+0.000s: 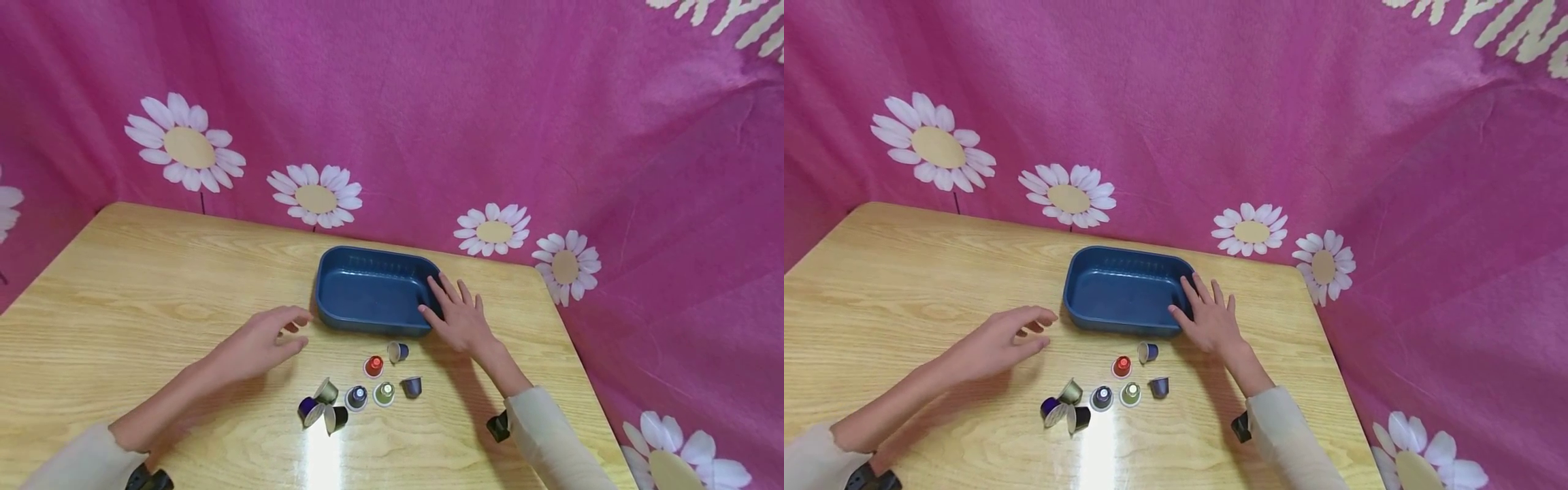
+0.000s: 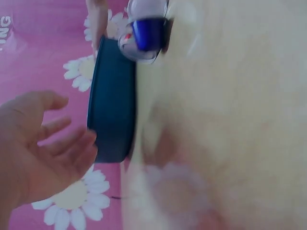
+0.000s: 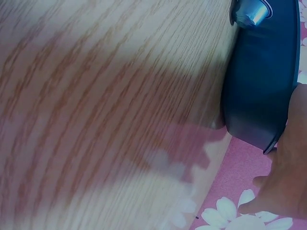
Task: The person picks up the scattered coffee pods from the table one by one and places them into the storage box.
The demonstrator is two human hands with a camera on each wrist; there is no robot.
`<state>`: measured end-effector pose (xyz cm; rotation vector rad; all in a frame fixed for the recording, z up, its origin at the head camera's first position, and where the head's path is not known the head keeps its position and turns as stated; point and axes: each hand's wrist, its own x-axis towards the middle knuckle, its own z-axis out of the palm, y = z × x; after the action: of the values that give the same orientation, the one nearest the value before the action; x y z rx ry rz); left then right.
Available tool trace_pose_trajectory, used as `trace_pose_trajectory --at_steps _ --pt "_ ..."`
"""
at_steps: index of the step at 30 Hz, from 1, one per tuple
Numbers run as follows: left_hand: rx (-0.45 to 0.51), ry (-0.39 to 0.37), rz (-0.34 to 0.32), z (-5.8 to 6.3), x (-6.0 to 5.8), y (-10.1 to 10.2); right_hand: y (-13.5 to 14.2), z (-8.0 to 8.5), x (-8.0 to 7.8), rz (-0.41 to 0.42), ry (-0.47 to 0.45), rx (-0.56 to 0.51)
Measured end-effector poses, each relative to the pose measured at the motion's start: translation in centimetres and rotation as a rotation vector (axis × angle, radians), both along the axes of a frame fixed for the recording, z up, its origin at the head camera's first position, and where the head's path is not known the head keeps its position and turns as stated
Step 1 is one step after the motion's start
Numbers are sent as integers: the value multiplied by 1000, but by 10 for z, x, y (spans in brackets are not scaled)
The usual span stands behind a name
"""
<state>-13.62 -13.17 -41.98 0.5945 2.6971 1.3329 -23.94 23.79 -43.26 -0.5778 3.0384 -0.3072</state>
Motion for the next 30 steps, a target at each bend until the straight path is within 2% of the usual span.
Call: trace_pose_trajectory --at_steps 2,5,9,11,15,18,26,30 --pt "74 -52 -77 -5 9 -1 0 -1 0 -2 -2 -3" --pt "163 -130 -142 -15 23 0 -1 -2 1 1 -1 -1" --pt "233 -225 -182 -28 38 2 0 -4 1 0 0 -7" --pt "231 -241 -200 -34 44 4 1 -4 2 -4 -2 -14" --pt "193 -177 -218 -43 50 8 1 -3 2 -6 1 -26" --pt "177 -115 -207 -47 51 11 0 -2 1 -4 6 -27" --pt "171 -31 -189 -51 54 17 1 -3 0 -8 -3 -27" --pt "160 -26 -183 -51 54 18 1 -4 0 -8 4 -28"
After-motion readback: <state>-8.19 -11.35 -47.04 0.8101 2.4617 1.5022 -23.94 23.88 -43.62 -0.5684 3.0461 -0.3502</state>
